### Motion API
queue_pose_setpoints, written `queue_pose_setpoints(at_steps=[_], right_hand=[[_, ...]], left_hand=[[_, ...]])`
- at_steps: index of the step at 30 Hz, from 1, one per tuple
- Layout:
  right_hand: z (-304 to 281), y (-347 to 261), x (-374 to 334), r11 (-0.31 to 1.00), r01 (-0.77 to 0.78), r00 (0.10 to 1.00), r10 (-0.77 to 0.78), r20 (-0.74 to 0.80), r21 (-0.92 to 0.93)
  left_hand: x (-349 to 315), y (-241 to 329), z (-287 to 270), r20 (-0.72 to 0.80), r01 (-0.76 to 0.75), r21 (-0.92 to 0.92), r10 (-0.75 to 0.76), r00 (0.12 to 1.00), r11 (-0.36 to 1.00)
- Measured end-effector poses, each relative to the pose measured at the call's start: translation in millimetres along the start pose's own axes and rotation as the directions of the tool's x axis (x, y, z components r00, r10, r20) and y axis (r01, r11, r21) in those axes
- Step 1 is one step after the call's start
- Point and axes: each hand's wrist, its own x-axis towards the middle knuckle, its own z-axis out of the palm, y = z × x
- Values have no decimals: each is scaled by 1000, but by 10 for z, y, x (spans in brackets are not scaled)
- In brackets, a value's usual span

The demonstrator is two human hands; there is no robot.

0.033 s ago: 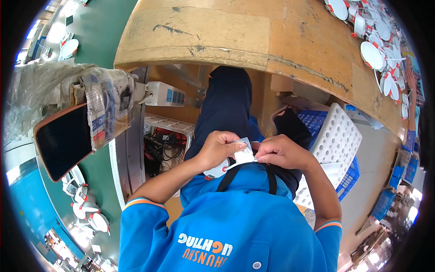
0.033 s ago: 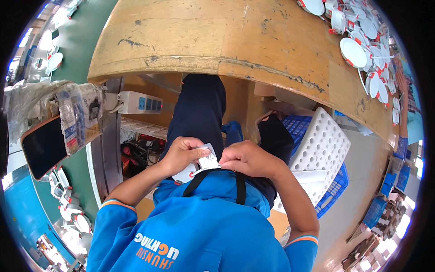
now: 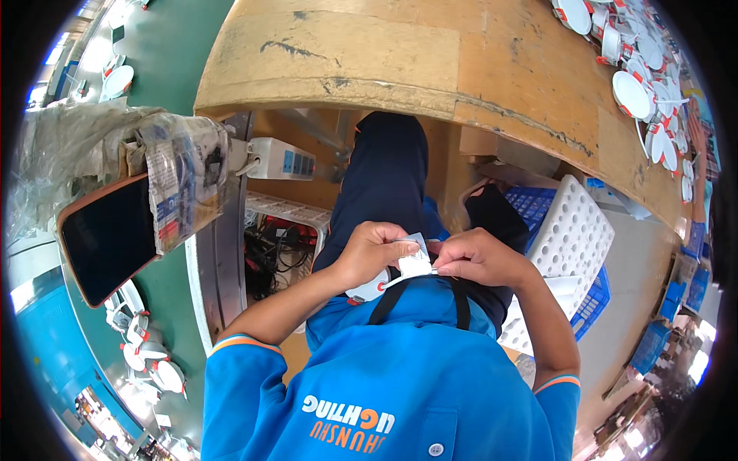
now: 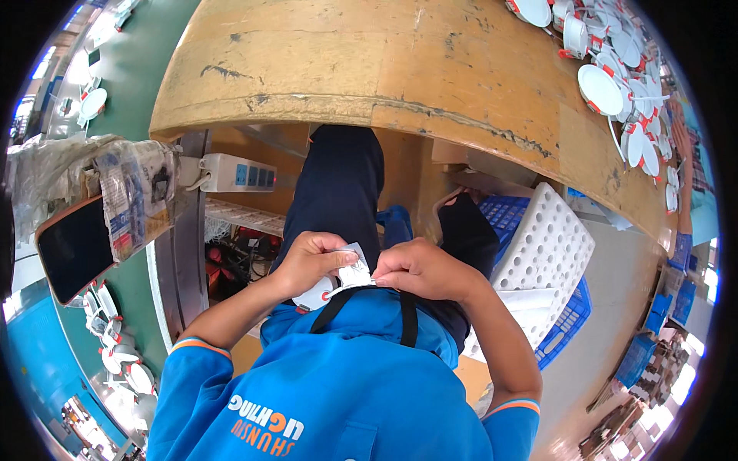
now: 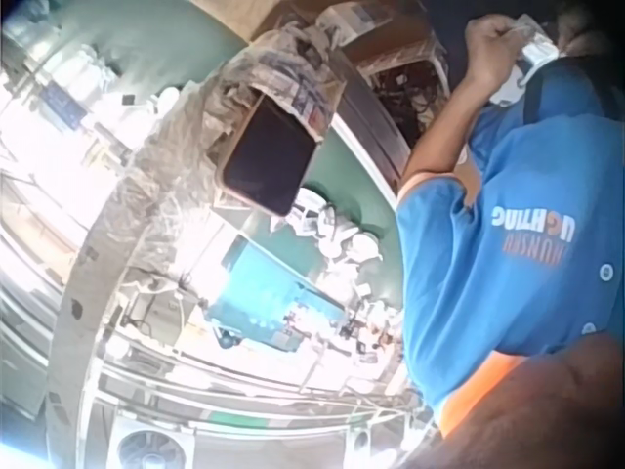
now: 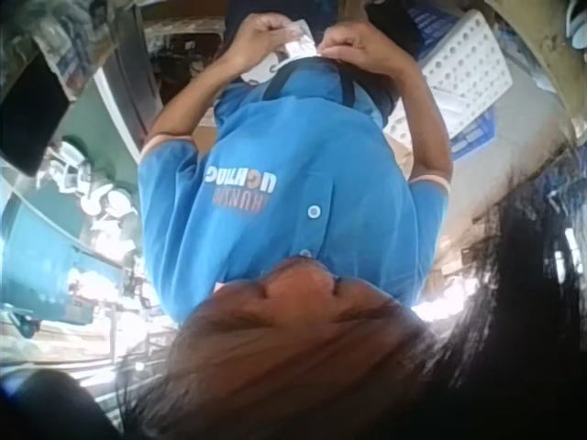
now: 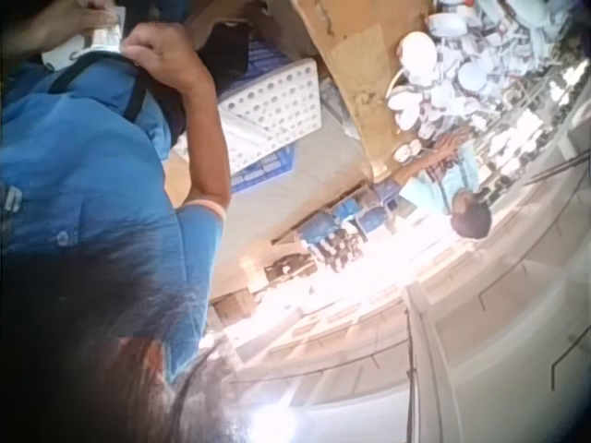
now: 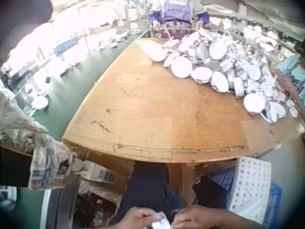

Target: The recorder is applying informative labels and stickers to LED lamp components and organizing them into trays.

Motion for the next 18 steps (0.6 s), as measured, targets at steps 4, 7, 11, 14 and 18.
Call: queue_pose_setpoints(at_steps=[4, 7, 11, 14, 18], right_hand=[[-10, 19, -5, 1000, -17, 1000, 17, 16, 13], [-11, 19, 2, 1000, -24, 999, 24, 21, 17], [-23, 32, 0, 997, -50, 998, 46, 52, 67], [-29, 52, -21, 994, -65, 996, 59, 67, 85], [-19, 79, -35, 984, -94, 994, 83, 75, 152]], left_hand=[[19, 1, 9, 2, -21, -4, 21, 1000, 1000], [16, 4, 5, 1, -6, -5, 6, 1000, 1000], [14, 12, 16, -3, -10, 6, 10, 1000, 1000], [26, -15, 9, 18, -22, 16, 22, 1000, 1000], [23, -5, 25, 32, -18, -6, 18, 999, 1000]])
